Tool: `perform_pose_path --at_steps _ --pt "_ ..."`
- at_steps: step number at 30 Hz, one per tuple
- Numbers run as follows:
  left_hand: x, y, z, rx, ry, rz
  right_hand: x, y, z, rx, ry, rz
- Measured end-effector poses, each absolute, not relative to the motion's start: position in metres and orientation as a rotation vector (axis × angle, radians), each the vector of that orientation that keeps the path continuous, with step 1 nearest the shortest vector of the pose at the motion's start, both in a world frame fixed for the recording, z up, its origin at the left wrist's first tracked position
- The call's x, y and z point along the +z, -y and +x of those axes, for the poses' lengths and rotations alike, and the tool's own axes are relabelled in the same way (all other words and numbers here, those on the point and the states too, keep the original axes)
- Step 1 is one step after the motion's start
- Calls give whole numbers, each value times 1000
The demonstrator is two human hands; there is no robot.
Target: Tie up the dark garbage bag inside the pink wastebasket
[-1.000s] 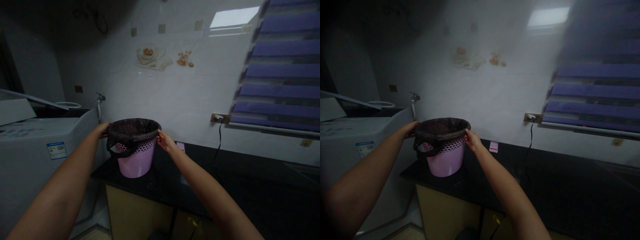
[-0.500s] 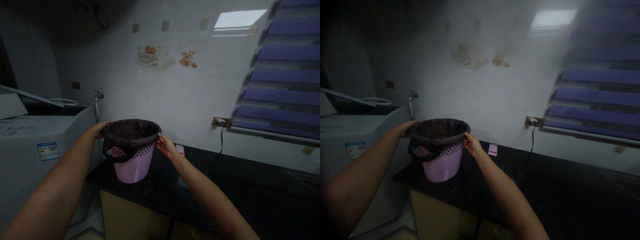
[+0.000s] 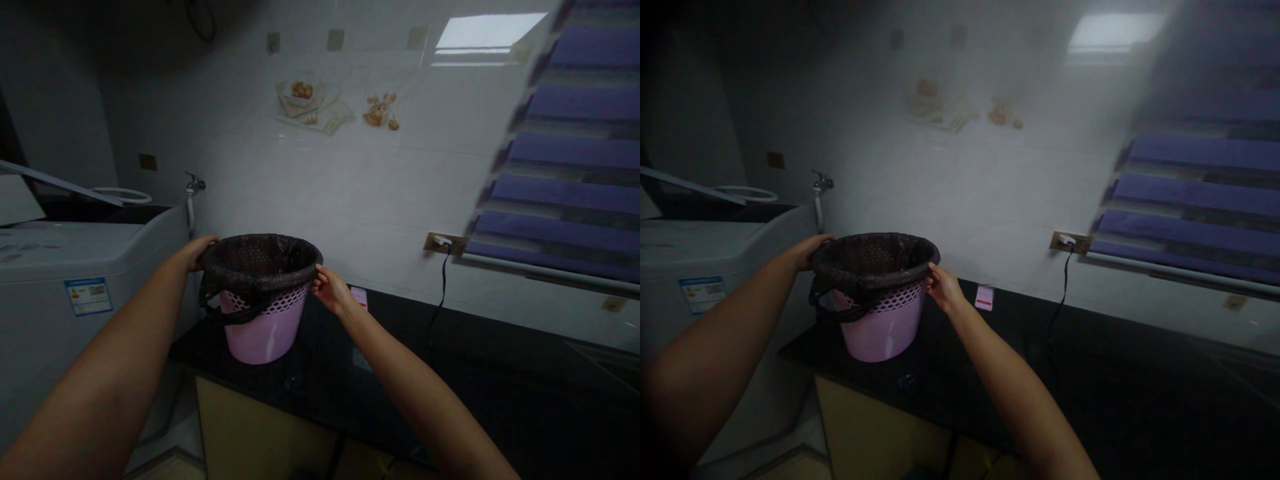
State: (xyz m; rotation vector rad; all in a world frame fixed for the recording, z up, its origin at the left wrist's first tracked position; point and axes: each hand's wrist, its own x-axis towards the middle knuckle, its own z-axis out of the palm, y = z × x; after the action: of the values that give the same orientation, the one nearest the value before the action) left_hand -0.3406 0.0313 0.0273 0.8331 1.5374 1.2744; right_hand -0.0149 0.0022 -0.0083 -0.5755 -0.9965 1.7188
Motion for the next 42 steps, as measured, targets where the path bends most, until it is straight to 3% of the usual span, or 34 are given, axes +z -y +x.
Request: perform_pose_path --at_steps 30,42 --pt "29 -19 -334 1372 -1561 1004 -5 7 -17 1608 956 -643" --pt "52 -9 -320 1451 -1466 959 6 13 -5 1591 995 -619"
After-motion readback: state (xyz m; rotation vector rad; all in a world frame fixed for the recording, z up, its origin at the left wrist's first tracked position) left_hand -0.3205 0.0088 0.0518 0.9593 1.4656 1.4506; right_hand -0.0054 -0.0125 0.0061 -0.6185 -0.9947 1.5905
